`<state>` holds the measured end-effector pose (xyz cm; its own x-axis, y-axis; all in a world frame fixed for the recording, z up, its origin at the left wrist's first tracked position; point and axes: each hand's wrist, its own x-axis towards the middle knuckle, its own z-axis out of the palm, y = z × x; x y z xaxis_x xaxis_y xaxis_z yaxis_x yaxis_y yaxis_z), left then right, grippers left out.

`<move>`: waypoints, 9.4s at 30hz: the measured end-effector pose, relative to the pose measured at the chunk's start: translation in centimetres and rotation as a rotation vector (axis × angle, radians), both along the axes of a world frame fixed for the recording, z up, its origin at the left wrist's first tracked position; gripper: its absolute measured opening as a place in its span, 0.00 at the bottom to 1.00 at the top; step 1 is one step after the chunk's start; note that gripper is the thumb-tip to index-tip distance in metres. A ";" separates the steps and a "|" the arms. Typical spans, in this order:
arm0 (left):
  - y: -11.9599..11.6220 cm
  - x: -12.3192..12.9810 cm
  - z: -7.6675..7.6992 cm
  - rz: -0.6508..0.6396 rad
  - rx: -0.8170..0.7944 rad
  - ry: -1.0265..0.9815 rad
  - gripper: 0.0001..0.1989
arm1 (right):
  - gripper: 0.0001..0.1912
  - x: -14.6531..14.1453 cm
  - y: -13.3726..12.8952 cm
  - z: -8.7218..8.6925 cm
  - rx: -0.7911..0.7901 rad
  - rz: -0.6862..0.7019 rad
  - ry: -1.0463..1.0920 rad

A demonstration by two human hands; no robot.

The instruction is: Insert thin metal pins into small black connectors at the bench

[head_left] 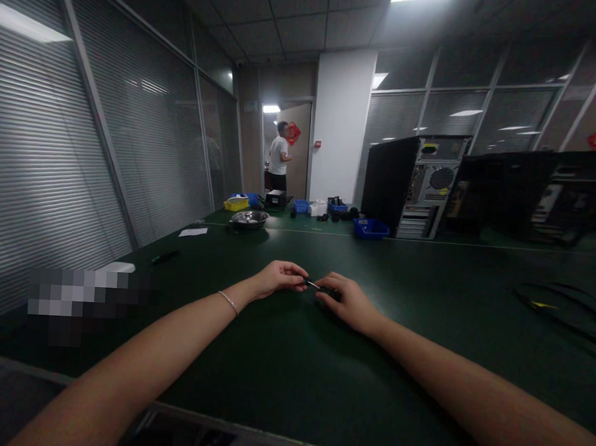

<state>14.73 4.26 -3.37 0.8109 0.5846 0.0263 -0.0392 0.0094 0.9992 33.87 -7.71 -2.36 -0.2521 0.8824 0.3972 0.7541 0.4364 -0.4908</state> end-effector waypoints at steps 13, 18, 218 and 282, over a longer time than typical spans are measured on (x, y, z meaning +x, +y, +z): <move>-0.2 0.0 0.3 0.024 -0.025 -0.023 0.19 | 0.12 0.0 -0.1 0.1 0.001 0.001 0.011; -0.1 -0.1 0.3 0.000 -0.025 -0.002 0.20 | 0.11 0.1 -0.1 0.3 -0.012 0.037 0.026; -0.3 0.0 0.4 0.015 0.006 -0.007 0.18 | 0.15 0.0 -0.3 0.3 0.009 0.030 0.046; -1.6 1.0 0.3 0.030 0.935 0.334 0.17 | 0.12 0.5 0.7 -0.8 0.033 -0.113 0.091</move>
<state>15.69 2.65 -3.08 0.8460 0.4656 0.2599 0.2585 -0.7844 0.5639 34.33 -6.98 -3.11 -0.1139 0.8891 0.4433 0.7525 0.3686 -0.5458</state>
